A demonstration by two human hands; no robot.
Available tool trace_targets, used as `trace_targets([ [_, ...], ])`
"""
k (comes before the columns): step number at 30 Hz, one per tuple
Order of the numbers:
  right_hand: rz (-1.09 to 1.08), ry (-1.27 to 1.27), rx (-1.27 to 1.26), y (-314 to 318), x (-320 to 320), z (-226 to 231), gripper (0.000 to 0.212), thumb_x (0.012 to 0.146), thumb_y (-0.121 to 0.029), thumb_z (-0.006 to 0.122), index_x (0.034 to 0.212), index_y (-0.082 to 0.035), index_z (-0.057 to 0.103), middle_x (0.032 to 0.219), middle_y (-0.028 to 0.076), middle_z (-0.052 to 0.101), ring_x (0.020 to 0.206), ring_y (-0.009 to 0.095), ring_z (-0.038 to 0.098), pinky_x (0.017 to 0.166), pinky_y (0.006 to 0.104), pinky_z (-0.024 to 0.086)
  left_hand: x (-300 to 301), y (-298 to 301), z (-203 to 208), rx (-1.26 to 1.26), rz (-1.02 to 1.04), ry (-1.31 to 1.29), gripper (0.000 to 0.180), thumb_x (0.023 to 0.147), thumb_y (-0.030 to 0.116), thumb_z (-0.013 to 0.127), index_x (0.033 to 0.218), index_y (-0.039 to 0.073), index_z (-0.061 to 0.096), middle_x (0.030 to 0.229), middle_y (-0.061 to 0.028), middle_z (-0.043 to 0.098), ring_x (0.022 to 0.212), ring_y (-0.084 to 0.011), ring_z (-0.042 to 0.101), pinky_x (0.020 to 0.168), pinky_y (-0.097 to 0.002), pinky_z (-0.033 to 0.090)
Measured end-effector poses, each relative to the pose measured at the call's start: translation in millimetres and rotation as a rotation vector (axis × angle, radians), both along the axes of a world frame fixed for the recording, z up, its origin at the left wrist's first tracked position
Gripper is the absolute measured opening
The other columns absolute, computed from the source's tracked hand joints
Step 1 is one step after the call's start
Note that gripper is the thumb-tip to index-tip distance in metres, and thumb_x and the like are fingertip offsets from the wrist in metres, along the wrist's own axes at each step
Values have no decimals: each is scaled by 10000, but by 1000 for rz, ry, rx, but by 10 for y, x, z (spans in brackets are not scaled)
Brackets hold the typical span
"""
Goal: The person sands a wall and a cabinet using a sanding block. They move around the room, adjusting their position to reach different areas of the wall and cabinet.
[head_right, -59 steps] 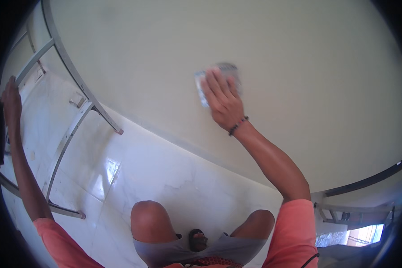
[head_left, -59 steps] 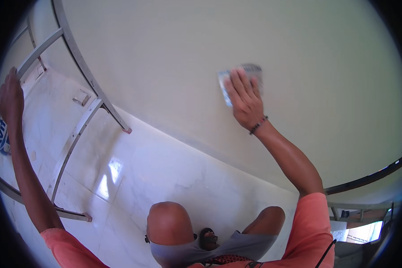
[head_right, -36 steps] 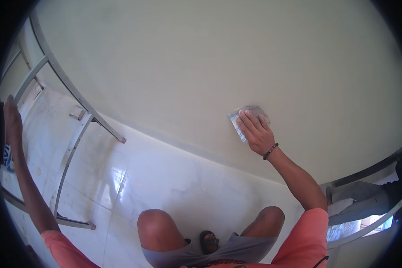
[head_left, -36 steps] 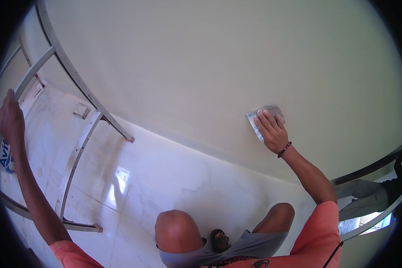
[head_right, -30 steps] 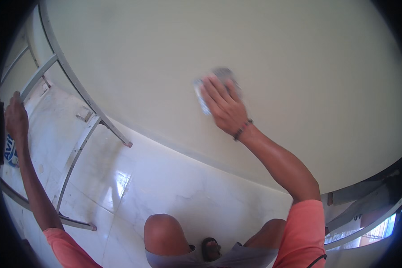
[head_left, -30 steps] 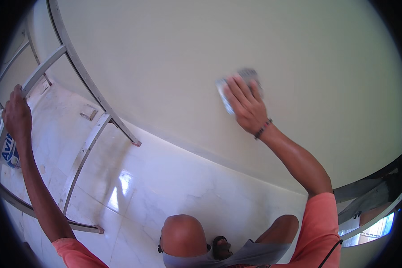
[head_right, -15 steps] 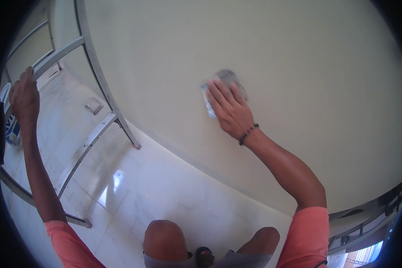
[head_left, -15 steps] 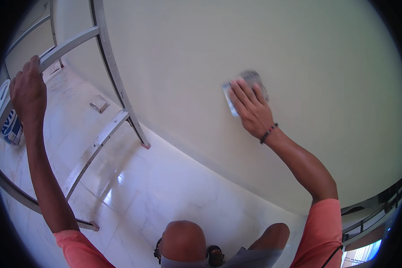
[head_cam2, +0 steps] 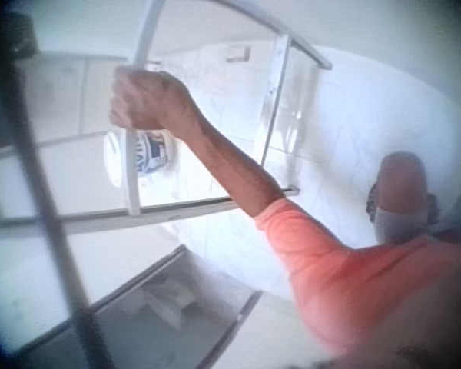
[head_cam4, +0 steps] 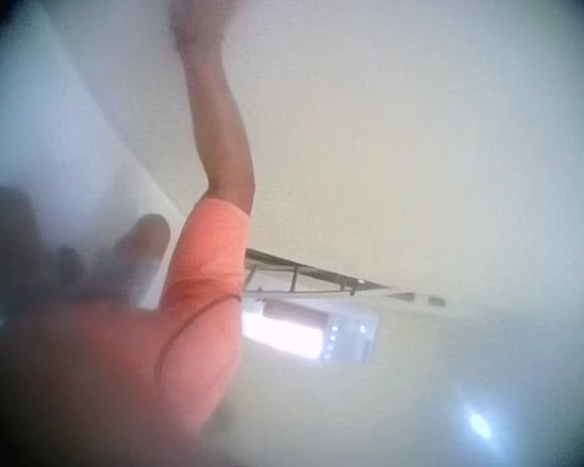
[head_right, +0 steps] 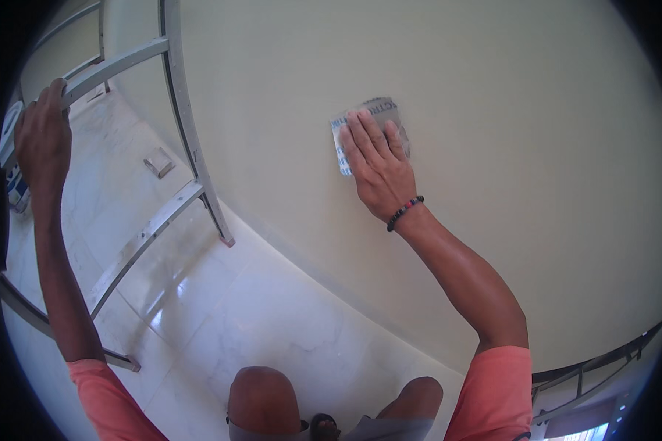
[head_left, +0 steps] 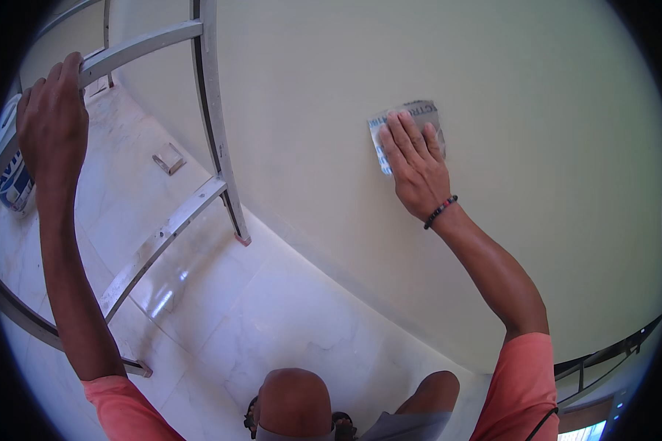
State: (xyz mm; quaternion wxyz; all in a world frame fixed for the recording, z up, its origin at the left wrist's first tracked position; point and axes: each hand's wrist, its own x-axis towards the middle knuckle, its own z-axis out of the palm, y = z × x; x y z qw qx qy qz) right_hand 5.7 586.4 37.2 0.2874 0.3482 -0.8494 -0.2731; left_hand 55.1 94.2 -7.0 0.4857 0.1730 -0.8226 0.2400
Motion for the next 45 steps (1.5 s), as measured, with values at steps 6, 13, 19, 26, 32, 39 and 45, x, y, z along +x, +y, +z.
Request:
trace_targets([
  [6,-22,7,139,638,273,-120,490,860,-17,421,1347,-11,475,1481,130,407,1421,257,306,1169,448,182,-42,84,34,94,71,-35,363,892,39,608,1238,145,589,1076,-69,701,965,-241,673,939,-386,514],
  [13,16,-26,35,-45,-74,-124,480,887,-34,403,1362,-22,470,1494,135,391,1430,253,295,1173,453,165,18,-82,-9,21,40,7,358,892,48,606,1234,151,589,1074,-59,697,980,-250,665,947,-378,509],
  [19,-21,8,89,350,141,-54,502,881,-38,401,1380,-22,449,1513,126,362,1444,244,260,1179,455,155,16,183,150,111,123,-49,332,901,68,608,1221,157,593,1069,-58,699,976,-240,667,952,-388,507],
  [26,36,-73,139,-95,-122,-84,520,872,-80,417,1390,-50,451,1512,107,371,1444,239,264,1180,442,152,38,-83,7,14,29,6,325,903,39,580,1211,140,600,1054,-60,702,958,-245,672,972,-388,494],
  [32,-93,69,238,727,495,224,529,865,-57,426,1393,-74,466,1523,75,363,1445,221,267,1174,482,132,63,142,127,111,108,-27,371,884,29,599,1236,144,584,1089,-64,691,991,-248,661,935,-387,515],
  [39,-51,-79,302,123,29,-309,547,849,-93,464,1396,-72,457,1538,59,335,1450,215,244,1173,491,118,-51,-291,-177,-89,-84,26,421,885,51,602,1282,179,544,1142,-58,668,1019,-251,648,884,-378,534],
  [45,-31,-101,368,633,369,-194,550,844,-93,454,1391,-39,444,1515,68,362,1439,221,262,1162,478,183,100,-62,79,127,44,-13,452,891,127,616,1321,202,500,1082,-70,675,1007,-259,640,854,-395,521],
])
